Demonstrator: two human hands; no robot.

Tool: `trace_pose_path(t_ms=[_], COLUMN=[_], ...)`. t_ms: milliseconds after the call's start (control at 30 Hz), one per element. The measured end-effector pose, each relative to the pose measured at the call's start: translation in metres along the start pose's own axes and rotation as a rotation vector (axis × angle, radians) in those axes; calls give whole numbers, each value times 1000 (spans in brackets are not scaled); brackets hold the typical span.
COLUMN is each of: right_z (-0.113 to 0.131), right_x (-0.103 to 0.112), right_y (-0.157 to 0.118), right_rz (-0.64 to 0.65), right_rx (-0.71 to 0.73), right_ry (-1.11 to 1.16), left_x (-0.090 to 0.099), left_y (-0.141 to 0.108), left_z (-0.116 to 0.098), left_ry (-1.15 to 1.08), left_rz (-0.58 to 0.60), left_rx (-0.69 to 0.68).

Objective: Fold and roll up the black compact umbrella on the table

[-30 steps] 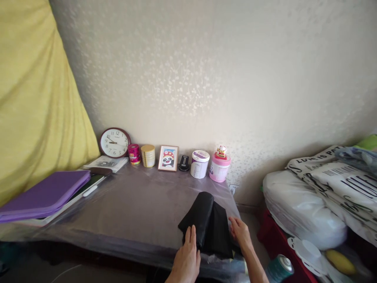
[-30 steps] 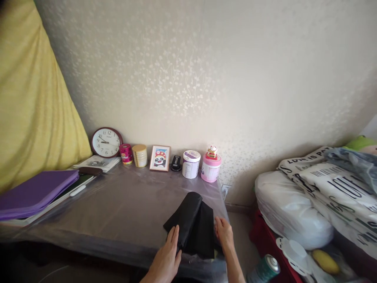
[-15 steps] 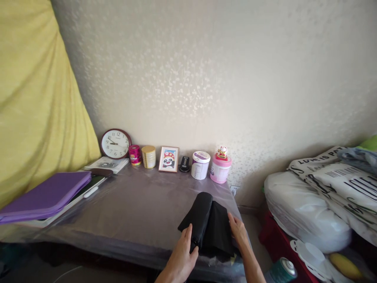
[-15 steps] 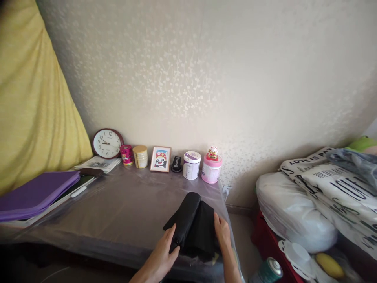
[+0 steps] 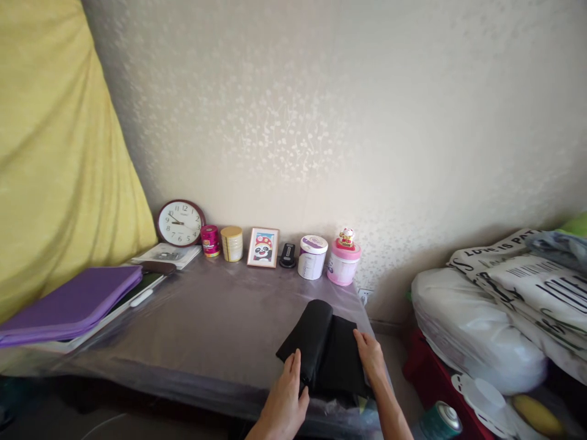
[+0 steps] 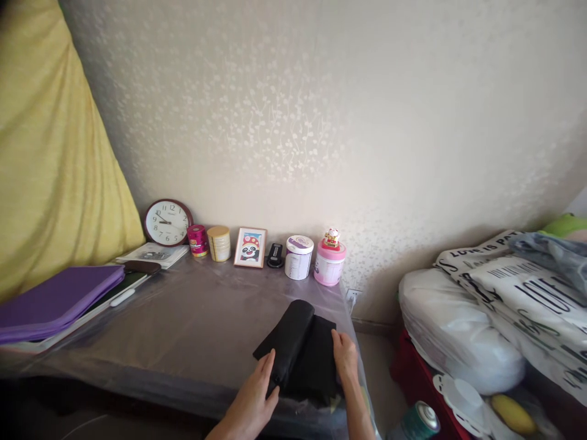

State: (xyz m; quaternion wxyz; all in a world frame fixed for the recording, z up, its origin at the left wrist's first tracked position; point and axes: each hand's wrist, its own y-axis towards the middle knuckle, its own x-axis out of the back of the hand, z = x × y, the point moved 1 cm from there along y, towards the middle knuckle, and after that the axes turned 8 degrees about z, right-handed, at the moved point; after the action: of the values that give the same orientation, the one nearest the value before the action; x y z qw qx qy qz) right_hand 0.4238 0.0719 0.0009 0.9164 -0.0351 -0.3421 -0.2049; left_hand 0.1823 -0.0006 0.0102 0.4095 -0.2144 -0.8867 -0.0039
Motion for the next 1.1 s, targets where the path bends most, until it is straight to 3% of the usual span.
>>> trace_pose_path(t_ms=[300,500,800,933,1100], right_z=[45,73,89,96,96], right_x=[-18,-49,-76,-77,-76], right_y=[6,13,8,1,-8], right_rz=[62,126,278,310,304], right_rx=[156,92,113,227,299], right_ry=[152,118,-14,-186,-234], left_x=[1,-3,-20,-15,-2], left_y=[-6,-5,5,1,-9], left_z=[-18,-20,-7,-7,-15], left_ry=[155,168,213,194,210], left_rz=[68,86,81,60,41], left_rx=[112,119,144,153,191])
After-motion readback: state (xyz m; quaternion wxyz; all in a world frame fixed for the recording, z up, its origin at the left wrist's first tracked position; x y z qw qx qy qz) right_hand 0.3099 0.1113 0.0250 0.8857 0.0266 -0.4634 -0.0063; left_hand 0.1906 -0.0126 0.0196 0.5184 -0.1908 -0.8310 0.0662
